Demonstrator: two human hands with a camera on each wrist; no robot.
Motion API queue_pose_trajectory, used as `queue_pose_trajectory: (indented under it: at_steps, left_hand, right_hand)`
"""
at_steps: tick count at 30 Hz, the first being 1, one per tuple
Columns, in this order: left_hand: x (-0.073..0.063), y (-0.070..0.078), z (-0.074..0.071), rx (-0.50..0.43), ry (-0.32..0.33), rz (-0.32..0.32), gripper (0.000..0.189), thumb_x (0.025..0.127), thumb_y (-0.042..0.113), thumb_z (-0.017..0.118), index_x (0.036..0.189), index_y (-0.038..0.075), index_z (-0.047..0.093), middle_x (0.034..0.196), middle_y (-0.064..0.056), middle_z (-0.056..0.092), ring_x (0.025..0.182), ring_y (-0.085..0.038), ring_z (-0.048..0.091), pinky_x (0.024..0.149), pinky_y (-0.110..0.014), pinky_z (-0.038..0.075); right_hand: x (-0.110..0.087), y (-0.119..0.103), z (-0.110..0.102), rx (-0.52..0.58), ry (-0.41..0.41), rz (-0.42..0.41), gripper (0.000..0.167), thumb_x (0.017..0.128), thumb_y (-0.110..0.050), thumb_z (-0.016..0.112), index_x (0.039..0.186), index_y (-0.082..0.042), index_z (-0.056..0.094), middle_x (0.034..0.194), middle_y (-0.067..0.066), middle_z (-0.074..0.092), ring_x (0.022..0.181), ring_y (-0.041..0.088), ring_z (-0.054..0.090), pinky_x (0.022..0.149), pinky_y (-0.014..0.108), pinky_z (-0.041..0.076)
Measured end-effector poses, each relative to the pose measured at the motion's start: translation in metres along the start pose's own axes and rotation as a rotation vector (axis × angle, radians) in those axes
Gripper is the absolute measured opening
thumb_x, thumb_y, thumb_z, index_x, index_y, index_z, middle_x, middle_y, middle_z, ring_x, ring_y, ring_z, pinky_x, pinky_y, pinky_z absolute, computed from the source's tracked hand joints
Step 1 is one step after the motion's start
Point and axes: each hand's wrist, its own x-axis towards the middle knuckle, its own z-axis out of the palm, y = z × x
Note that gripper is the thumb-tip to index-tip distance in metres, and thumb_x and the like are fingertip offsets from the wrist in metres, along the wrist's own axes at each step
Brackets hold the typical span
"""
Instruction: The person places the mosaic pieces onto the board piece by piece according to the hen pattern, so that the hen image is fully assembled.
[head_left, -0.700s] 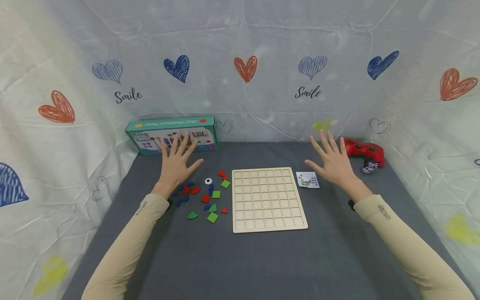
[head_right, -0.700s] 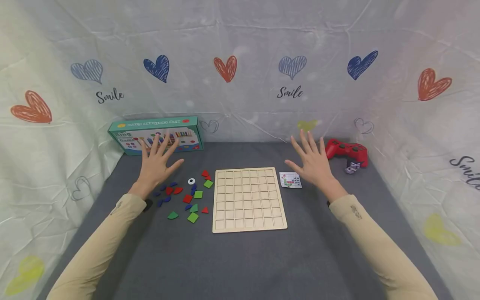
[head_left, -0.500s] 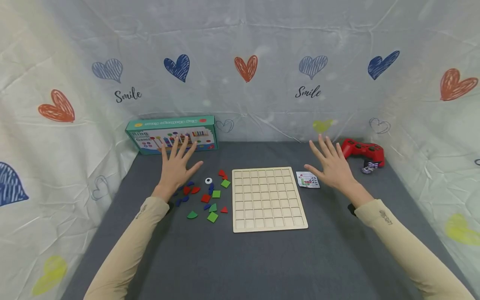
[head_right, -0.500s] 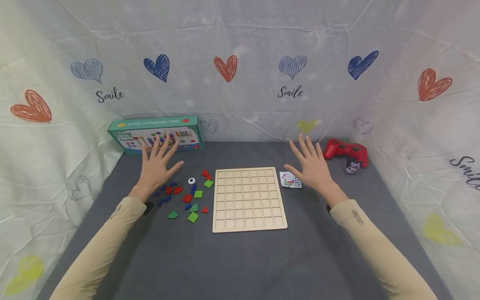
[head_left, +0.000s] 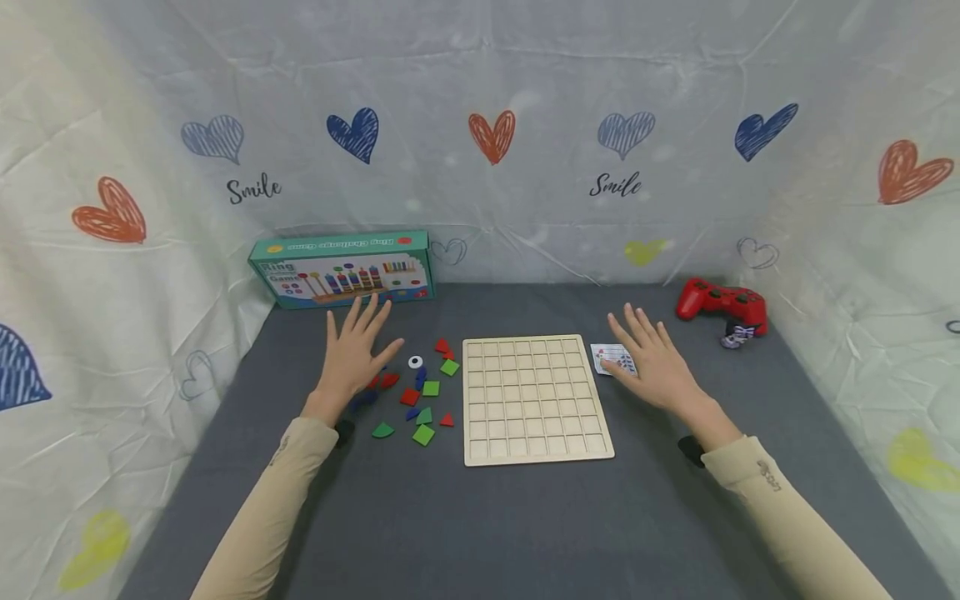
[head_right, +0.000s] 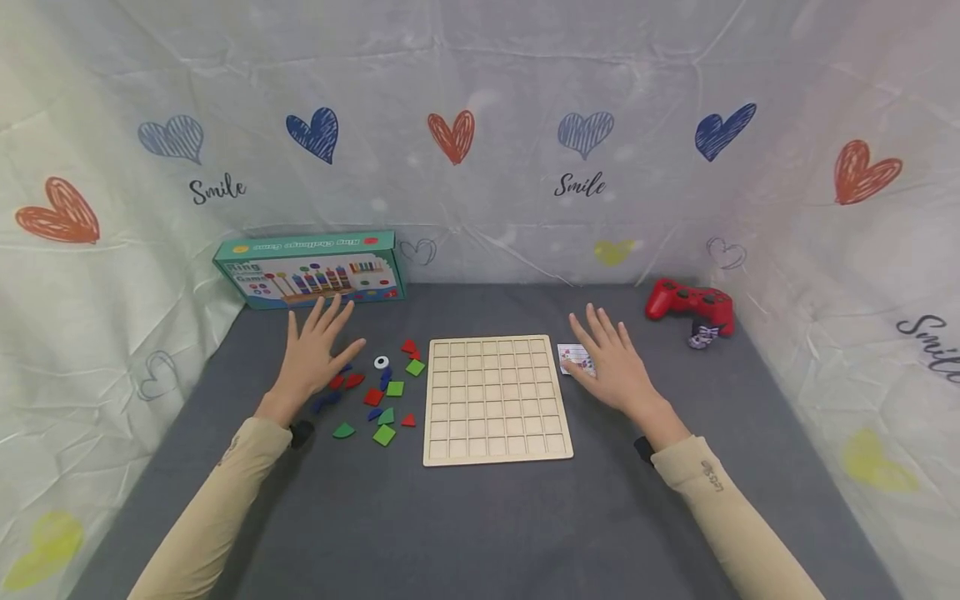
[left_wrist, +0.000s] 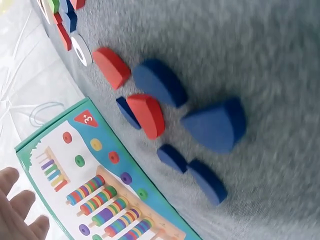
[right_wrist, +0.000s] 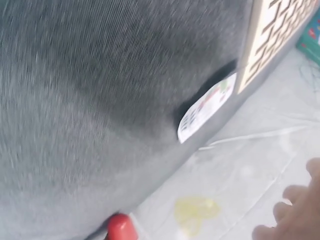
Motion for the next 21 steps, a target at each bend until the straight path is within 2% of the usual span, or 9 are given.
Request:
queue_pose_trajectory:
  at_steps: [7,12,16,21]
  left_hand:
    - [-0.010,0.007,0.006,-0.069,-0.028,-0.013,0.073,0.088,0.049,0.055,0.149,0.023,0.022,0.155,-0.007,0.017,0.142,-0.029,0.010,0.108,-0.058,-0.009]
    - [-0.018,0.010,0.014,-0.100,-0.053,-0.019,0.071,0.088,0.048,0.056,0.147,0.020,0.028,0.152,-0.009,0.024,0.141,-0.031,0.016,0.108,-0.061,-0.004]
    - [-0.023,0.011,0.019,-0.111,-0.064,-0.011,0.068,0.089,0.046,0.057,0.146,0.018,0.031,0.150,-0.009,0.029,0.139,-0.032,0.022,0.108,-0.063,0.002]
    - [-0.027,0.016,0.018,-0.110,-0.096,-0.010,0.065,0.089,0.042,0.058,0.145,0.017,0.034,0.149,-0.010,0.032,0.138,-0.032,0.026,0.106,-0.064,0.009]
  right_hand:
    - [-0.014,-0.014,0.007,0.079,-0.057,-0.012,0.076,0.091,-0.046,0.053,0.150,-0.014,0.016,0.155,0.015,0.004,0.143,0.030,0.001,0.111,0.056,0.006]
    - [-0.021,-0.024,0.014,0.068,-0.111,-0.009,0.076,0.091,-0.046,0.053,0.149,-0.012,0.019,0.154,0.018,0.009,0.142,0.033,0.006,0.108,0.059,0.012]
    - [-0.026,-0.031,0.019,0.079,-0.156,-0.009,0.076,0.091,-0.048,0.052,0.149,-0.010,0.019,0.154,0.017,0.008,0.141,0.036,0.008,0.107,0.060,0.012]
    - [-0.032,-0.036,0.027,0.100,-0.152,-0.039,0.074,0.091,-0.047,0.052,0.147,-0.007,0.024,0.153,0.020,0.012,0.140,0.040,0.013,0.106,0.063,0.014]
